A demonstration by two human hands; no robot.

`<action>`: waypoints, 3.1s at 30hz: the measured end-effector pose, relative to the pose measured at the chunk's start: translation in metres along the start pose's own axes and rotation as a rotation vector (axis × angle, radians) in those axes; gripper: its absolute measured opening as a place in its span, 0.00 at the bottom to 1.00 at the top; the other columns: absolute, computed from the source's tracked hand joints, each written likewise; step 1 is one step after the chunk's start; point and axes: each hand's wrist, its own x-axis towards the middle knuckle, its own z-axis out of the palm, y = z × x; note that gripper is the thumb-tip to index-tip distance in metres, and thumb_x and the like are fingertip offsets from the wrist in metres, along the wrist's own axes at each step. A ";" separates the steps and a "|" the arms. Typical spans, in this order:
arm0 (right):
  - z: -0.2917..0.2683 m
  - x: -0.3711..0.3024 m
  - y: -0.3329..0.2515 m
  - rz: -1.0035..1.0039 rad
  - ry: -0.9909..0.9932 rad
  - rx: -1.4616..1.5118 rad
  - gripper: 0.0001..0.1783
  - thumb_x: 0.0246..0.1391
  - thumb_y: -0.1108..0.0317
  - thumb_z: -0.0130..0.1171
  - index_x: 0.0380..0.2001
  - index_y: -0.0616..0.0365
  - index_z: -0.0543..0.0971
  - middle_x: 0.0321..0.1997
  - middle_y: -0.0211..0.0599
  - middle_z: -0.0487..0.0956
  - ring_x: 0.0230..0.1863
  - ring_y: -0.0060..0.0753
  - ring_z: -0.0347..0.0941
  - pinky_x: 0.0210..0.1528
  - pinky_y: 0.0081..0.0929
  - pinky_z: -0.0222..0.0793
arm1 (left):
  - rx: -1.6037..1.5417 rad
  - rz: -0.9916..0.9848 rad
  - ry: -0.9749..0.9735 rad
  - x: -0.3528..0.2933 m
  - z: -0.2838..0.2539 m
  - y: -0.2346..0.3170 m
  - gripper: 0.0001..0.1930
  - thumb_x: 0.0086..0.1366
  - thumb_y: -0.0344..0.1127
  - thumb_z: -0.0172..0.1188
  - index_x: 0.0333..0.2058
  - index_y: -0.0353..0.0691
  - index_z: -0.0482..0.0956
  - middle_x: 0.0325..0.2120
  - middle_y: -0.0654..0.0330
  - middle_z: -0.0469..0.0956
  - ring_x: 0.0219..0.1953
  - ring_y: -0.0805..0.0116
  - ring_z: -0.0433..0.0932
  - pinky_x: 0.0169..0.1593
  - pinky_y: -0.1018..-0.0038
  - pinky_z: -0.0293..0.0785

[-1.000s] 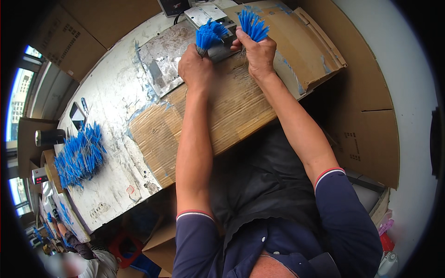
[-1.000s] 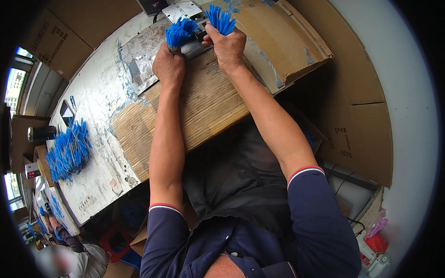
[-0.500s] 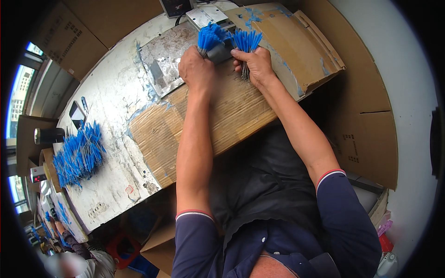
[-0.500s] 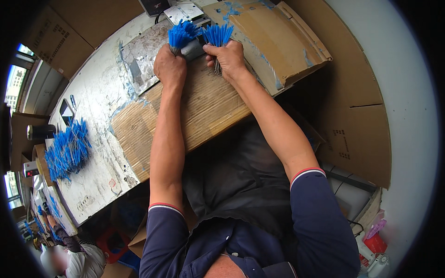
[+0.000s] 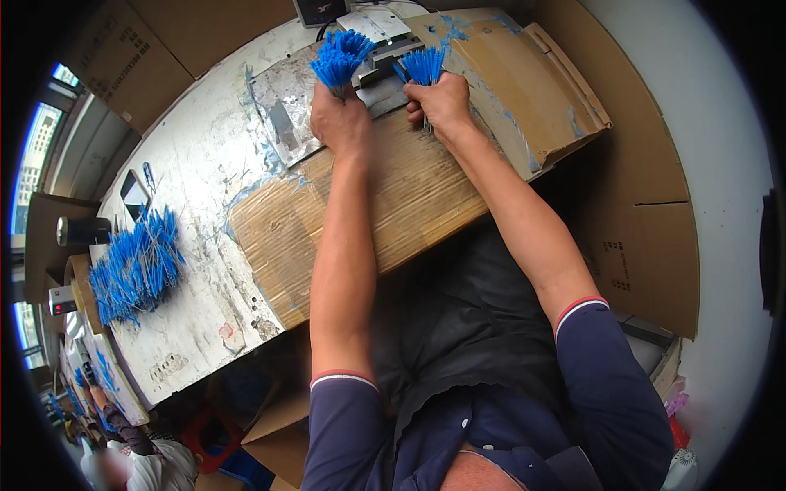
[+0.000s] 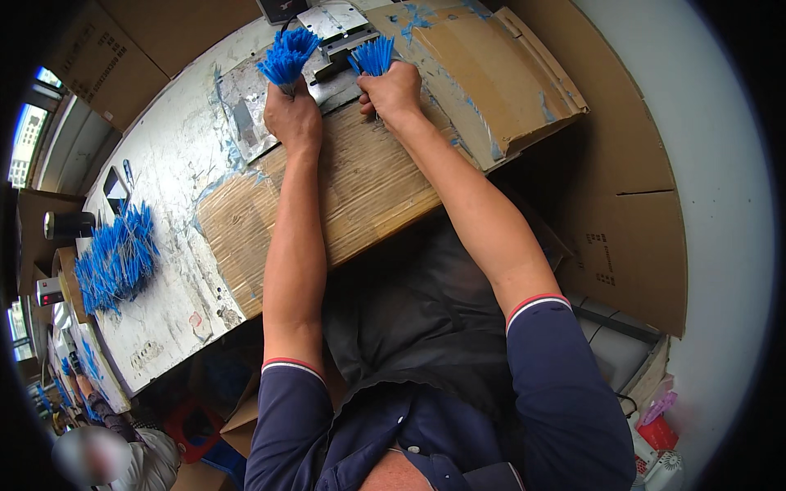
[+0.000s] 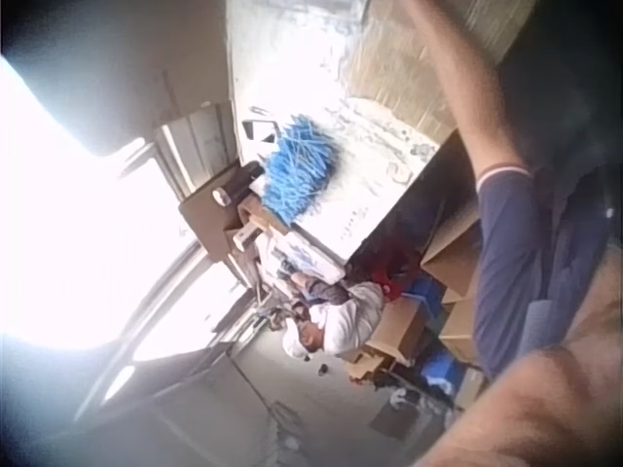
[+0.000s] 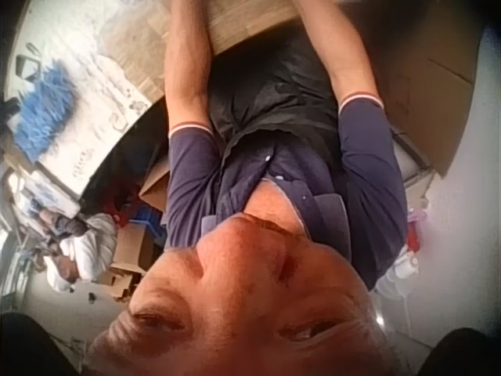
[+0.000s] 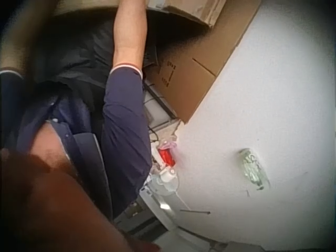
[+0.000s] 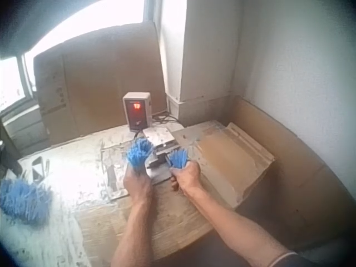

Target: Bundling blue bristles and securing them into metal holders using a mechanical press.

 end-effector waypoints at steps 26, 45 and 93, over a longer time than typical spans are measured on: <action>-0.021 -0.008 -0.002 0.111 -0.113 0.321 0.09 0.49 0.80 0.68 0.34 0.67 0.77 0.30 0.41 0.80 0.24 0.33 0.80 0.22 0.28 0.82 | 0.160 0.197 -0.152 -0.002 0.002 -0.002 0.04 0.55 0.28 0.61 0.30 0.37 0.77 0.28 0.46 0.80 0.34 0.42 0.79 0.40 0.51 0.72; -0.003 -0.001 -0.008 0.075 0.033 -0.003 0.06 0.44 0.83 0.64 0.21 0.70 0.75 0.22 0.45 0.79 0.17 0.35 0.78 0.13 0.30 0.75 | 0.218 0.203 0.003 -0.002 0.004 -0.008 0.04 0.58 0.27 0.60 0.31 0.36 0.74 0.30 0.47 0.78 0.37 0.43 0.78 0.42 0.52 0.71; -0.001 0.002 -0.010 0.103 0.001 0.039 0.07 0.42 0.83 0.62 0.27 0.66 0.75 0.22 0.41 0.77 0.17 0.34 0.77 0.15 0.30 0.76 | 0.145 0.133 -0.039 0.000 0.003 -0.006 0.06 0.60 0.31 0.61 0.35 0.39 0.79 0.31 0.48 0.81 0.36 0.44 0.80 0.42 0.55 0.72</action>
